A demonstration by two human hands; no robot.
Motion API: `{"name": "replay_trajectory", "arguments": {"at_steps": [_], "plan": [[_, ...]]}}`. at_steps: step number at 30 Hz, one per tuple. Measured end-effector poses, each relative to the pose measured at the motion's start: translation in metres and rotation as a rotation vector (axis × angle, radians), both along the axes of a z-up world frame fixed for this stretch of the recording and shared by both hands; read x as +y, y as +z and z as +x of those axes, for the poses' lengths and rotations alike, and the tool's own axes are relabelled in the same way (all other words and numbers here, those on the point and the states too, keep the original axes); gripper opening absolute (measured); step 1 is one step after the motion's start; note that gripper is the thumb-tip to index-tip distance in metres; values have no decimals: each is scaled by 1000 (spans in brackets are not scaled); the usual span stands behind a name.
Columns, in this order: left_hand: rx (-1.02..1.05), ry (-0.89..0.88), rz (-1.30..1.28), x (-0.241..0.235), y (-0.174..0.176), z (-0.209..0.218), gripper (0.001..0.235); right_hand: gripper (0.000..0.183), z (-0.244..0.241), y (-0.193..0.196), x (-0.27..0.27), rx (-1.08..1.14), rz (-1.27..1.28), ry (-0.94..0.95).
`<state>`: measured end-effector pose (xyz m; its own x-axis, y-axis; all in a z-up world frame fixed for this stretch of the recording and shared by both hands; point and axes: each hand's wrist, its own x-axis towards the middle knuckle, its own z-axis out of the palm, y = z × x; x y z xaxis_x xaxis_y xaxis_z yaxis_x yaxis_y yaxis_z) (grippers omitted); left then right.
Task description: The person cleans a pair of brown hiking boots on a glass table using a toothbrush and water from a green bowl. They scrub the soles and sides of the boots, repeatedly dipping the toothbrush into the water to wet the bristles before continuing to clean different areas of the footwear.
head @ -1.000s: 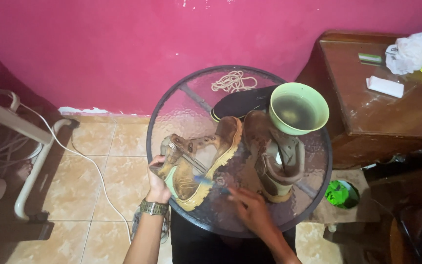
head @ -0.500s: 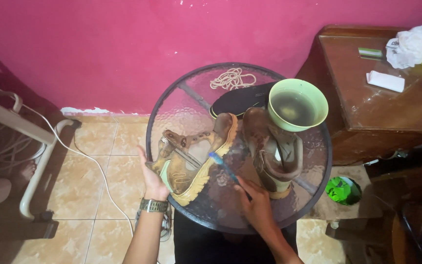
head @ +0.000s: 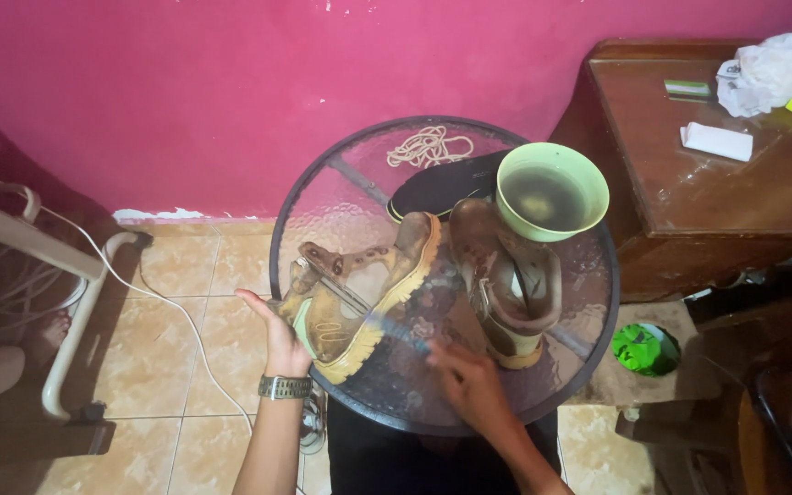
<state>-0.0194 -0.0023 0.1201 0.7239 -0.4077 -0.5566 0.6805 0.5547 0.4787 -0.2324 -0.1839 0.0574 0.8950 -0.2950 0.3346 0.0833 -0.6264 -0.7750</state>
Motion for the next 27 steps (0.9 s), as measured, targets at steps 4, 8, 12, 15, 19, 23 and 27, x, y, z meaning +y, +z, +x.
{"name": "replay_trajectory", "arguments": {"at_steps": [4, 8, 12, 15, 19, 23, 27], "plan": [[-6, 136, 44, -1, -1, 0, 113, 35, 4, -8, -2, 12, 39, -168], [-92, 170, 7, 1, -15, 0, 110, 37, 1, -19, -7, -8, 14, -6], [-180, 104, -118, 12, -75, 13, 89, 19, 2, -3, -1, 119, 58, 21], [-151, 147, -154, 6, -53, 11, 73, 30, 1, 4, 1, 48, 73, 107], [-167, 141, -136, 5, -49, 9, 69, 36, 5, -6, 0, 50, 100, -197], [-144, 172, -127, 5, -43, 10, 61, 33, 2, -4, 0, 94, 100, -81], [-159, 161, -163, 7, -47, 11, 55, 31, 5, -23, -2, 83, 90, -209]]}}
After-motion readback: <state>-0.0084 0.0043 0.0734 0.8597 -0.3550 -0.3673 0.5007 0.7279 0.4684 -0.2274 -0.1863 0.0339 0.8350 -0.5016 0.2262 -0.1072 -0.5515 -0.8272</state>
